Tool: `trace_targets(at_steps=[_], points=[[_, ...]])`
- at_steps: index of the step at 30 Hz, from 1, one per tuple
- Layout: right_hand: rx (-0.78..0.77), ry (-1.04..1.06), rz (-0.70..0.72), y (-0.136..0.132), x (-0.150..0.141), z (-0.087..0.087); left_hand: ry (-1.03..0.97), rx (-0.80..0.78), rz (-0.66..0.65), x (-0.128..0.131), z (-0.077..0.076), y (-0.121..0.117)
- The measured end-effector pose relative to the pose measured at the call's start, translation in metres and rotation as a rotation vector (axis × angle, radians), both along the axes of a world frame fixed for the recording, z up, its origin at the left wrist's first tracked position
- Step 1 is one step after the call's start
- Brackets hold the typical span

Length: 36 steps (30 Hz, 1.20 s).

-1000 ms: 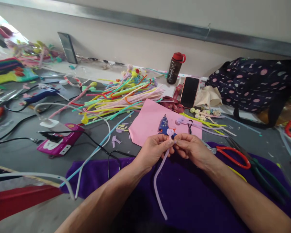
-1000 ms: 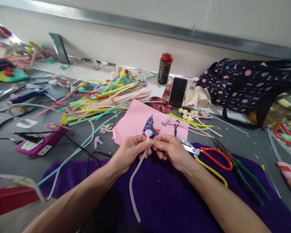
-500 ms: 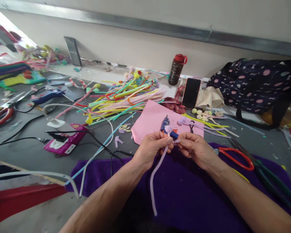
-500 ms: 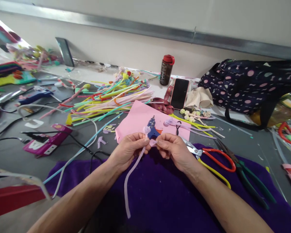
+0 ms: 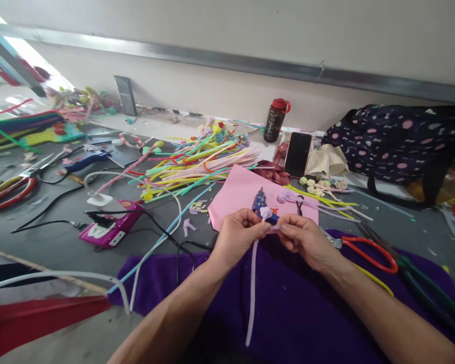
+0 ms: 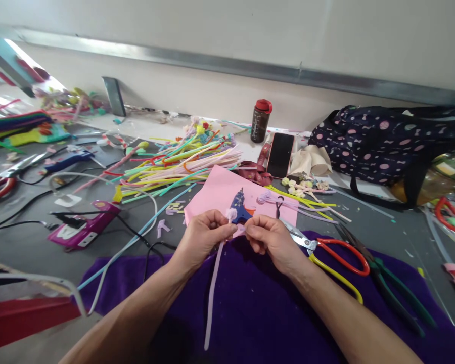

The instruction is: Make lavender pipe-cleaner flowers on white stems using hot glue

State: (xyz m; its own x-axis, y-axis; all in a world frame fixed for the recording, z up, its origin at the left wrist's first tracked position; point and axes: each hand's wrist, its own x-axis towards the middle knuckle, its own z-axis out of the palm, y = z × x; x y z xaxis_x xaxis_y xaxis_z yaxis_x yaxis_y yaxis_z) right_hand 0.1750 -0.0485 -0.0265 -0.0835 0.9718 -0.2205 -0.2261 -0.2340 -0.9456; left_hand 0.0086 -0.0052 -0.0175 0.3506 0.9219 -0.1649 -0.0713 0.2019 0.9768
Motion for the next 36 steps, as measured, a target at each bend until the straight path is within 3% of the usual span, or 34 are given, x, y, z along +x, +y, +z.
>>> trace_targets(at_steps=[7, 11, 15, 20, 27, 36], points=[[0.012, -0.015, -0.001, -0.0007, 0.0002, -0.0001, 0.397, 0.328, 0.056, -0.0025, -0.0033, -0.0019], [0.032, -0.022, 0.014, -0.0018, -0.0004, -0.0002, 0.536, 0.401, 0.063, -0.0016, -0.0011, -0.0029], [0.036, -0.030, 0.021, -0.0022, -0.0008, 0.0008, 0.554, 0.409, 0.054, -0.0024, -0.0013, -0.0022], [0.051, -0.031, 0.023, -0.0014, 0.0005, -0.0006, 0.349, 0.269, -0.004, -0.0031, -0.0012, -0.0001], [0.054, -0.026, 0.003, -0.0008, 0.0008, -0.0021, -0.061, -0.195, -0.133, -0.0035, 0.0057, 0.0032], [0.054, -0.021, 0.002, -0.0005, 0.0003, -0.0010, -0.125, -0.278, -0.144, -0.0054, 0.0041, 0.0047]])
